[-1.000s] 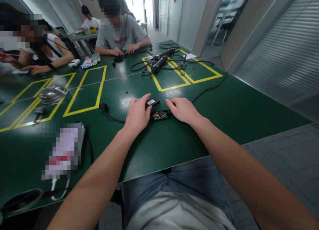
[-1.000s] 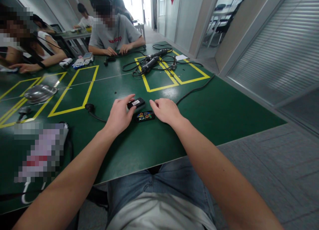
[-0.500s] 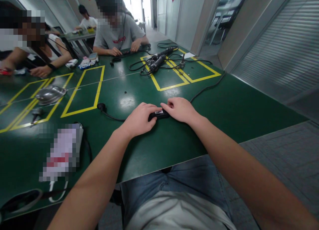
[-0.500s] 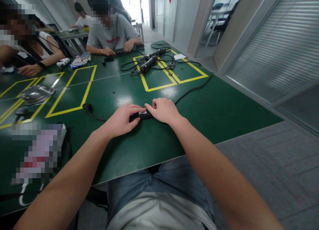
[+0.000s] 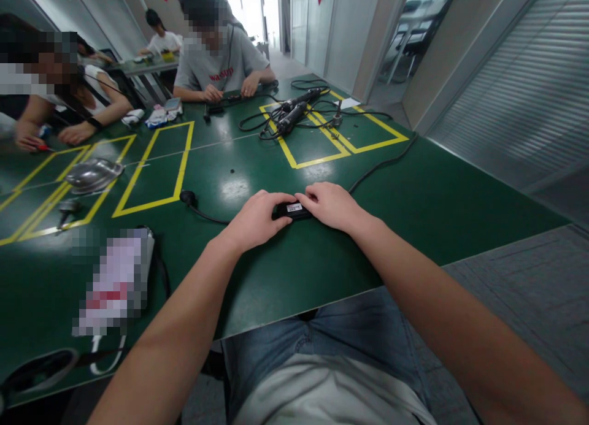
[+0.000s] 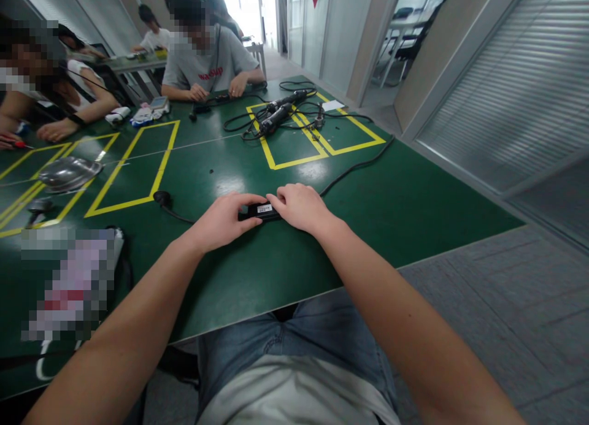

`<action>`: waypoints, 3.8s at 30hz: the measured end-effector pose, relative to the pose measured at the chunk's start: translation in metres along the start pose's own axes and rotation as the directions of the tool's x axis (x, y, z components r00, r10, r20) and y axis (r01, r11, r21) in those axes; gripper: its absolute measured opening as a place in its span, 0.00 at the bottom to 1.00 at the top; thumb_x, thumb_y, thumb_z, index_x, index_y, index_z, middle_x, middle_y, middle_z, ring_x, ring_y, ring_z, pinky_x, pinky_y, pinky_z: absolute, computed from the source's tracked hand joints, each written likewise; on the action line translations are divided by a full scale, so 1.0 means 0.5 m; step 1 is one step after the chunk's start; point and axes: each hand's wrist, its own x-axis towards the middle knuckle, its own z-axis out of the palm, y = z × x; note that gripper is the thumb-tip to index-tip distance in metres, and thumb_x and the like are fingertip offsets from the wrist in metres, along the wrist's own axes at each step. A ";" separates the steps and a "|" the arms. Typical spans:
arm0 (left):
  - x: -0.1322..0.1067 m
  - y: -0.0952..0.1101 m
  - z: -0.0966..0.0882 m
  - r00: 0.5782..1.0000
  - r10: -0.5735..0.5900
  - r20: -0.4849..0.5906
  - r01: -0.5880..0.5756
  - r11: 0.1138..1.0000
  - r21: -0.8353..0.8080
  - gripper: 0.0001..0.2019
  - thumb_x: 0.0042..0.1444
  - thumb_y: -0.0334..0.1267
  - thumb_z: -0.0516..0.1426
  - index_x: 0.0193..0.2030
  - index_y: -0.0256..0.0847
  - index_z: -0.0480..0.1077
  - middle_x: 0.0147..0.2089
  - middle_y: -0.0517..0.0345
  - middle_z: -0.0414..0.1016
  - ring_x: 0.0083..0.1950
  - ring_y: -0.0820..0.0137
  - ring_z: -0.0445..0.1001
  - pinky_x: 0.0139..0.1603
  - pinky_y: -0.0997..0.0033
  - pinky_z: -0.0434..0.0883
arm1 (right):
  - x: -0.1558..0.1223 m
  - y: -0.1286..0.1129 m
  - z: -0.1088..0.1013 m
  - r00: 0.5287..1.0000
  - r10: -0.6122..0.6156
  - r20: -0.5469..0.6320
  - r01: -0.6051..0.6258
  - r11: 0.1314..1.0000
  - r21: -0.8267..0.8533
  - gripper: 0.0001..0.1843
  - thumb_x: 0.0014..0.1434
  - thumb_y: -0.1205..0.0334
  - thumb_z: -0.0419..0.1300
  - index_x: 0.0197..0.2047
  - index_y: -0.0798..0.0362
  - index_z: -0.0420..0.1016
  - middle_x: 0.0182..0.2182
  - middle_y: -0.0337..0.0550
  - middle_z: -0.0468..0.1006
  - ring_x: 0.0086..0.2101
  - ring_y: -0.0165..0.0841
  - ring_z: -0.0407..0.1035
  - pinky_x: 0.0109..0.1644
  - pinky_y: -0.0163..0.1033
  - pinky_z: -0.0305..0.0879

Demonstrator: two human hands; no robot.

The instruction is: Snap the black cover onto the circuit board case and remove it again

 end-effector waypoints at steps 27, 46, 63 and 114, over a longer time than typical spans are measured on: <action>0.001 -0.013 -0.013 0.917 -0.307 -0.256 0.372 0.889 0.266 0.11 0.73 0.39 0.59 0.51 0.42 0.84 0.63 0.40 0.80 0.64 0.44 0.76 0.64 0.43 0.75 | 0.001 0.019 0.009 0.993 0.061 -0.104 -0.068 0.995 -0.067 0.29 0.79 0.52 0.51 0.35 0.53 0.89 0.42 0.58 0.84 0.45 0.48 0.75 0.49 0.50 0.67; -0.001 0.031 -0.021 0.935 -0.354 0.016 0.313 0.847 0.430 0.28 0.81 0.44 0.44 0.56 0.34 0.85 0.57 0.33 0.87 0.59 0.42 0.85 0.62 0.45 0.76 | 0.002 0.014 0.010 0.985 0.113 -0.128 -0.113 0.994 0.014 0.30 0.78 0.47 0.57 0.26 0.51 0.78 0.37 0.50 0.79 0.33 0.39 0.69 0.39 0.46 0.57; 0.002 -0.013 0.003 0.941 -0.259 -0.217 0.315 0.905 0.284 0.11 0.72 0.45 0.61 0.50 0.41 0.80 0.53 0.41 0.83 0.56 0.49 0.80 0.58 0.51 0.78 | 0.009 0.023 0.015 0.991 0.086 -0.101 -0.086 0.996 0.007 0.30 0.77 0.45 0.60 0.23 0.48 0.74 0.32 0.52 0.80 0.40 0.47 0.71 0.42 0.47 0.61; 0.016 -0.034 0.020 0.977 -0.176 -0.117 0.118 0.914 -0.389 0.13 0.63 0.37 0.67 0.54 0.41 0.81 0.54 0.51 0.87 0.53 0.60 0.84 0.57 0.57 0.80 | 0.011 0.025 0.013 0.992 0.055 -0.111 -0.031 0.977 0.209 0.23 0.79 0.55 0.52 0.32 0.50 0.76 0.36 0.47 0.83 0.36 0.39 0.71 0.42 0.42 0.58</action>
